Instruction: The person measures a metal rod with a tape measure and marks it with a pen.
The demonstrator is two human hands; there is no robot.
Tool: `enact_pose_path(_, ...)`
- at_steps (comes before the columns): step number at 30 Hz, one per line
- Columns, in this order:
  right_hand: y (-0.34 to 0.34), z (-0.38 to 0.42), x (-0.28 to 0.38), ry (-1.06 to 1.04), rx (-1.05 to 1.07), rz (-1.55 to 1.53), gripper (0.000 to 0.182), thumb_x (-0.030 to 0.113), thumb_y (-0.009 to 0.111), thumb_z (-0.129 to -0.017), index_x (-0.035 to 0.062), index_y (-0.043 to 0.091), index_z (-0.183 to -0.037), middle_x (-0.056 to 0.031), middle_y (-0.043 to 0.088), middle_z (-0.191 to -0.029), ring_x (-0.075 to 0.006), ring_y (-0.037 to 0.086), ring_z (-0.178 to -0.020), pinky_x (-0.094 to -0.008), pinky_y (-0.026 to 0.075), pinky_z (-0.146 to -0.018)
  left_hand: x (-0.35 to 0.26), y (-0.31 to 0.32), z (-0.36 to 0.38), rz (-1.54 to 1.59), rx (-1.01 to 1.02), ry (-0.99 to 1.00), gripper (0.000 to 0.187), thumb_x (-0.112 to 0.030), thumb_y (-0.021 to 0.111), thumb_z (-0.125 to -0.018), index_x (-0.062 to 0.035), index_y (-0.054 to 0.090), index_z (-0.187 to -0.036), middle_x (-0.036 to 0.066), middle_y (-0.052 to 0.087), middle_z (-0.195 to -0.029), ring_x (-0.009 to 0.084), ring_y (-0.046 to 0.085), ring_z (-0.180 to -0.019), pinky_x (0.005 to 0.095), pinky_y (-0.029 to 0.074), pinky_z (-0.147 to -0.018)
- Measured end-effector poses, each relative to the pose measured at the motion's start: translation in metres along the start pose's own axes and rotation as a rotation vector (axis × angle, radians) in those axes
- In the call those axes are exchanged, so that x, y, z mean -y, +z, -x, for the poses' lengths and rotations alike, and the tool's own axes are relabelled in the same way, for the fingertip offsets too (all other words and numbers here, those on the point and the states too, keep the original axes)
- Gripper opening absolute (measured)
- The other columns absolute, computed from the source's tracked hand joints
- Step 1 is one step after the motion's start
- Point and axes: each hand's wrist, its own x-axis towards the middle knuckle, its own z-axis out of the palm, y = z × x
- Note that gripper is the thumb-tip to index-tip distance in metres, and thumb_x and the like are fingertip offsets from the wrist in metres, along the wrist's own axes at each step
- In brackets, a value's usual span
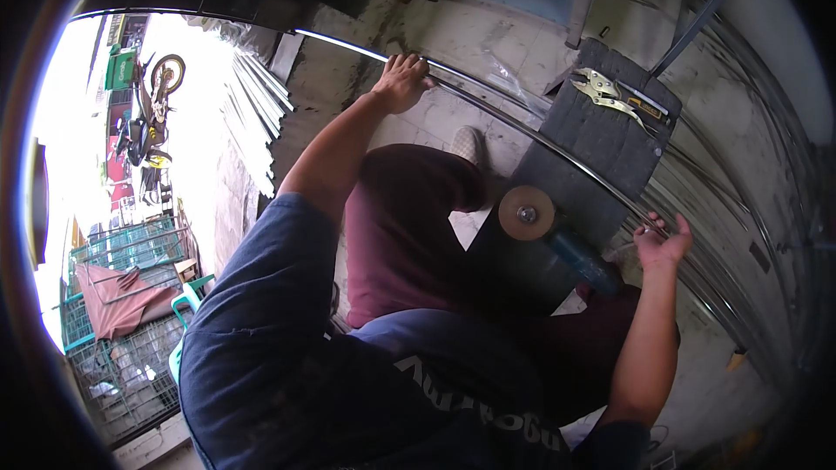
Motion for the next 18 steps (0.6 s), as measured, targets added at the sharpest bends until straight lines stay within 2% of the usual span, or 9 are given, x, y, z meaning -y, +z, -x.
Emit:
enact_pose_path(2, 0.004, 0.004, -0.001, 0.000, -0.038, -0.006, 0.037, 0.039, 0.063, -0.098, 0.0074, 0.046, -0.110, -0.0039, 0.053, -0.088, -0.0199, 0.055, -0.094, -0.0406, 0.034, -0.091, 0.001, -0.001, -0.001, 0.011, 0.000, -0.003, 0.043, -0.039, 0.061, -0.110, -0.0040, 0.062, -0.136, 0.020, 0.059, -0.132, 0.0384, 0.051, -0.133, 0.0516, 0.035, -0.118)
enact_pose_path(3, 0.008, 0.005, -0.001, -0.003, -0.054, -0.012, 0.037, 0.039, 0.063, -0.098, 0.0075, 0.046, -0.110, -0.0040, 0.053, -0.088, -0.0198, 0.055, -0.094, -0.0407, 0.034, -0.090, 0.000, 0.000, -0.001, -0.007, -0.073, 0.003, 0.042, -0.038, 0.061, -0.110, -0.0045, 0.062, -0.135, 0.019, 0.060, -0.133, 0.0383, 0.051, -0.133, 0.0513, 0.035, -0.117)
enact_pose_path(6, 0.012, 0.008, -0.008, 0.005, -0.035, 0.008, 0.037, 0.042, 0.061, -0.099, 0.0093, 0.044, -0.100, -0.0052, 0.057, -0.091, -0.0195, 0.051, -0.091, -0.0391, 0.034, -0.087, 0.004, -0.025, -0.005, -0.017, 0.039, -0.009, 0.041, -0.038, 0.062, -0.110, -0.0052, 0.063, -0.135, 0.019, 0.061, -0.133, 0.0381, 0.051, -0.134, 0.0511, 0.034, -0.120)
enact_pose_path(9, 0.010, 0.003, -0.009, 0.048, 0.027, 0.048, 0.037, 0.043, 0.062, -0.098, 0.0098, 0.044, -0.100, -0.0049, 0.058, -0.091, -0.0193, 0.051, -0.090, -0.0394, 0.034, -0.088, 0.013, -0.017, -0.001, -0.016, 0.002, -0.015, 0.042, -0.039, 0.064, -0.108, -0.0060, 0.063, -0.134, 0.017, 0.061, -0.132, 0.0373, 0.052, -0.134, 0.0510, 0.036, -0.119)
enact_pose_path(11, 0.015, 0.001, -0.010, 0.035, 0.007, 0.017, 0.037, 0.041, 0.062, -0.097, 0.0094, 0.044, -0.105, -0.0040, 0.055, -0.089, -0.0191, 0.050, -0.090, -0.0392, 0.033, -0.088, 0.014, -0.016, -0.006, -0.023, -0.061, 0.021, 0.044, -0.040, 0.065, -0.108, -0.0058, 0.063, -0.135, 0.017, 0.061, -0.133, 0.0367, 0.053, -0.131, 0.0510, 0.038, -0.116)
enact_pose_path(15, 0.010, 0.002, -0.009, 0.051, 0.015, 0.009, 0.037, 0.039, 0.063, -0.097, 0.0098, 0.044, -0.109, -0.0030, 0.053, -0.086, -0.0190, 0.050, -0.089, -0.0401, 0.033, -0.088, 0.011, -0.021, -0.010, -0.030, 0.056, -0.017, 0.046, -0.039, 0.065, -0.108, -0.0050, 0.061, -0.139, 0.018, 0.060, -0.137, 0.0377, 0.051, -0.136, 0.0513, 0.036, -0.119)
enact_pose_path(18, 0.009, 0.010, -0.011, 0.009, -0.050, 0.026, 0.037, 0.040, 0.064, -0.096, 0.0104, 0.044, -0.108, -0.0025, 0.052, -0.086, -0.0191, 0.051, -0.089, -0.0398, 0.033, -0.089, 0.010, -0.006, -0.005, -0.017, -0.003, -0.016, 0.047, -0.040, 0.064, -0.108, -0.0051, 0.061, -0.140, 0.018, 0.060, -0.139, 0.0375, 0.049, -0.141, 0.0513, 0.034, -0.123)
